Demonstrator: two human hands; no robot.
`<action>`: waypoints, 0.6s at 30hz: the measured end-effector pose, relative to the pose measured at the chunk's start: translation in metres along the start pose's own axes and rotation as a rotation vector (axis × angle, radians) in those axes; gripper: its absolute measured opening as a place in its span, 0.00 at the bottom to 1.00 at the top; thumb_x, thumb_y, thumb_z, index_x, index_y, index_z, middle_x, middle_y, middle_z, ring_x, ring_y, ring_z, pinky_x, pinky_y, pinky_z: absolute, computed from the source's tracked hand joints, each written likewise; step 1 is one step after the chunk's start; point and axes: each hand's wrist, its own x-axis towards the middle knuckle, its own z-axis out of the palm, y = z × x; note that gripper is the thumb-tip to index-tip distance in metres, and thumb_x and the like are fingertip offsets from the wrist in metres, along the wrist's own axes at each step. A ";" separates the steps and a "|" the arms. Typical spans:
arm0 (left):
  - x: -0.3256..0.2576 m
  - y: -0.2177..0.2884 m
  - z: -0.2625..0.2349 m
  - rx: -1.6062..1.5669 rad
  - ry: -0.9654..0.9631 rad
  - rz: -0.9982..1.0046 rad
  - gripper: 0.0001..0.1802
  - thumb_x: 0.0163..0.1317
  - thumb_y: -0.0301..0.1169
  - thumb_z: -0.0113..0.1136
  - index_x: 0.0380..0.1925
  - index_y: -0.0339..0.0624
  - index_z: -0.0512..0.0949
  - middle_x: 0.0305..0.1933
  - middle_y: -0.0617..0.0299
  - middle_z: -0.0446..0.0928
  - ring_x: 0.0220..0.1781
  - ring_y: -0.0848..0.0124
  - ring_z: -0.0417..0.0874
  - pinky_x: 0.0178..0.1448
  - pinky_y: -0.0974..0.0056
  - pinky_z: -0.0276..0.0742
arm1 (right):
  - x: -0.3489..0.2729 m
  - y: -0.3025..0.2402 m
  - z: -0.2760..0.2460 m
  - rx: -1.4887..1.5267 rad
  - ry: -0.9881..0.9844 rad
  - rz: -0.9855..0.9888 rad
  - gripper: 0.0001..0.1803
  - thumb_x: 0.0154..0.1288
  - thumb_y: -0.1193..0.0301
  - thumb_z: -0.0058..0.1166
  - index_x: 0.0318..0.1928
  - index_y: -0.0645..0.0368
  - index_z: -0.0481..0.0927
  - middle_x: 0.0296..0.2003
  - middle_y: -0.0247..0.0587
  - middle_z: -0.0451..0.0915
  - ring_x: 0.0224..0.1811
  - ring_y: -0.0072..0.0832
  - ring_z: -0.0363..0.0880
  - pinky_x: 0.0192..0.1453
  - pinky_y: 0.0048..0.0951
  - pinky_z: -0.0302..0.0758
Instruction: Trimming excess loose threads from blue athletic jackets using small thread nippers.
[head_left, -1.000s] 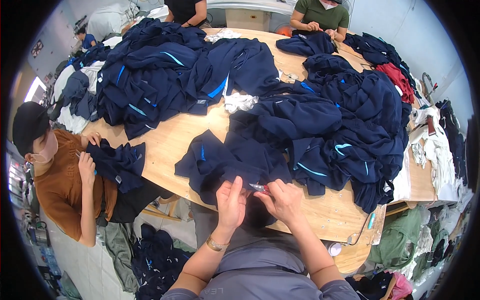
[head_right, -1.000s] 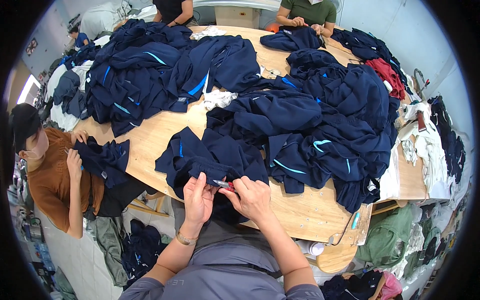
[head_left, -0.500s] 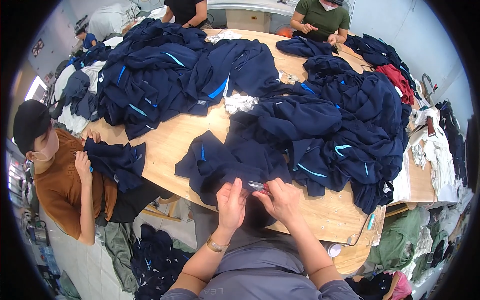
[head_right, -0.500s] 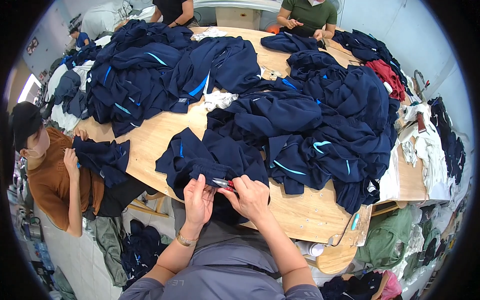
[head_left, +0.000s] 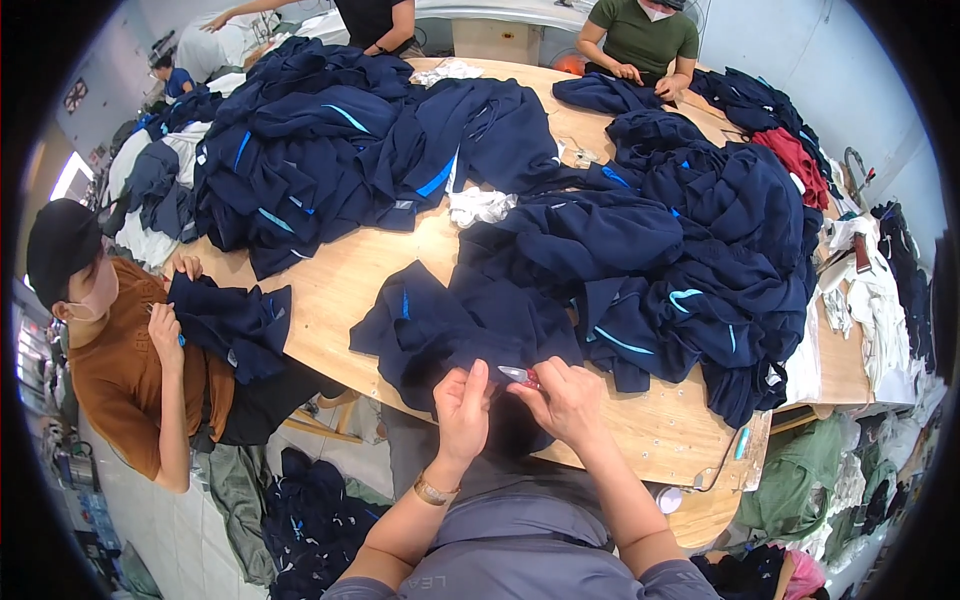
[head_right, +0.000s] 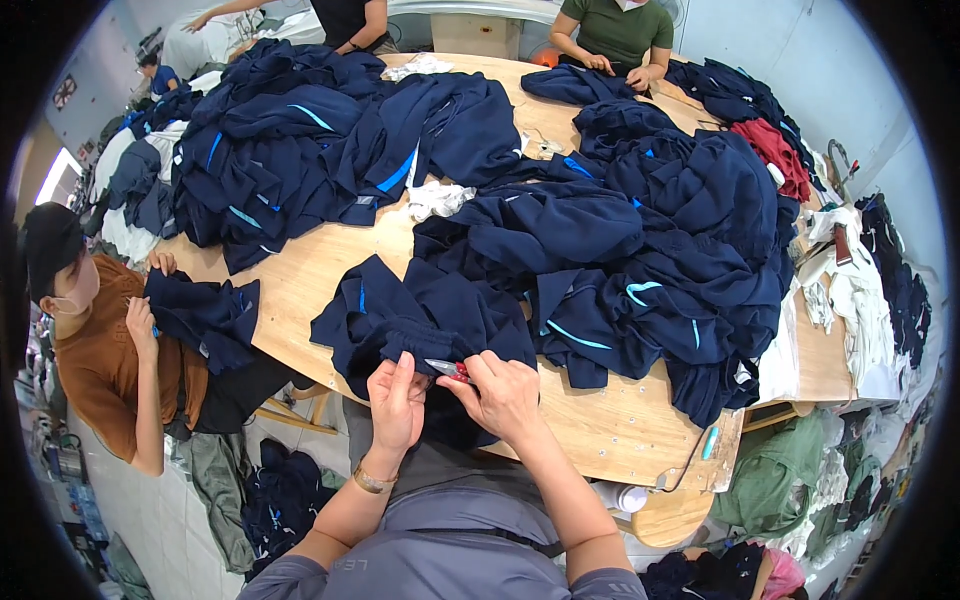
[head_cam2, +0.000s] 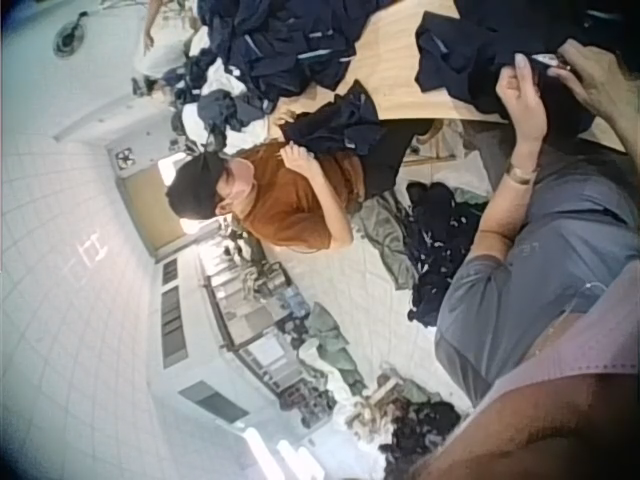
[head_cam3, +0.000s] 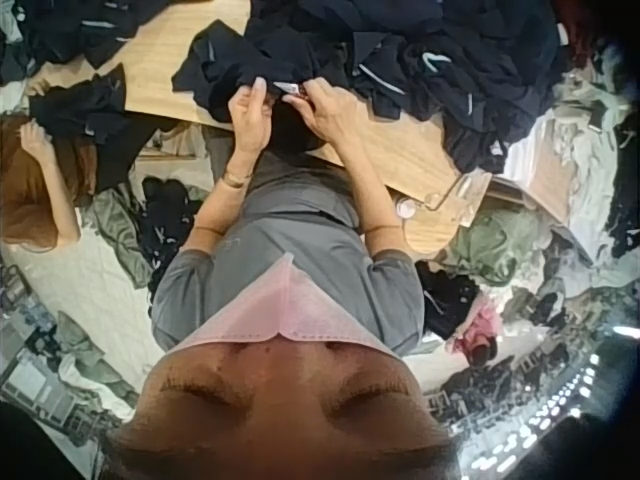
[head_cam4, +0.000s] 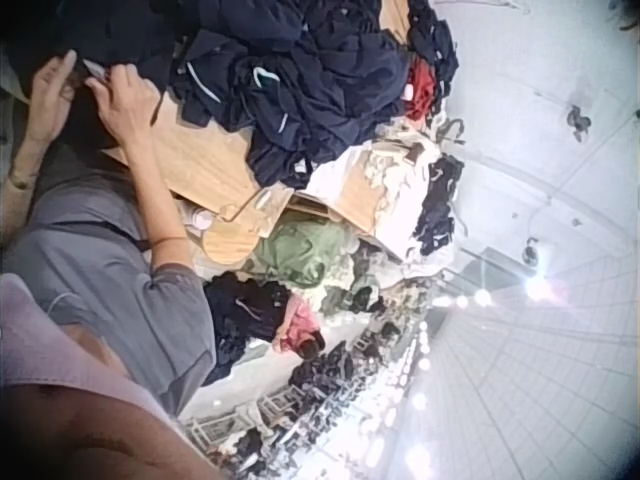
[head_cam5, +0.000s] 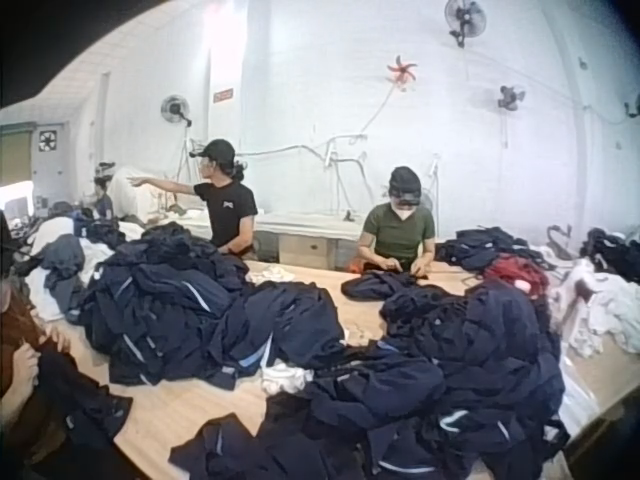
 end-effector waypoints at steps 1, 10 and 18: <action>0.001 0.001 0.001 -0.059 0.008 -0.019 0.12 0.66 0.30 0.49 0.22 0.42 0.71 0.20 0.72 0.68 0.19 0.86 0.58 0.23 0.77 0.53 | -0.001 0.001 0.001 0.016 0.002 0.007 0.17 0.49 0.59 0.63 0.22 0.57 0.71 0.18 0.36 0.68 0.16 0.33 0.69 0.20 0.29 0.64; 0.001 0.007 0.004 -0.163 -0.038 -0.049 0.12 0.67 0.28 0.48 0.22 0.41 0.70 0.26 0.67 0.73 0.25 0.84 0.67 0.29 0.77 0.62 | -0.003 -0.001 0.002 0.003 -0.005 -0.012 0.18 0.47 0.58 0.64 0.22 0.56 0.72 0.18 0.35 0.68 0.16 0.33 0.69 0.20 0.30 0.63; -0.001 0.001 -0.003 -0.058 -0.043 -0.050 0.13 0.67 0.29 0.48 0.22 0.41 0.70 0.26 0.68 0.73 0.24 0.84 0.67 0.29 0.76 0.63 | 0.000 0.000 0.003 0.033 -0.003 -0.021 0.17 0.49 0.59 0.63 0.22 0.57 0.71 0.18 0.36 0.68 0.16 0.31 0.68 0.21 0.29 0.63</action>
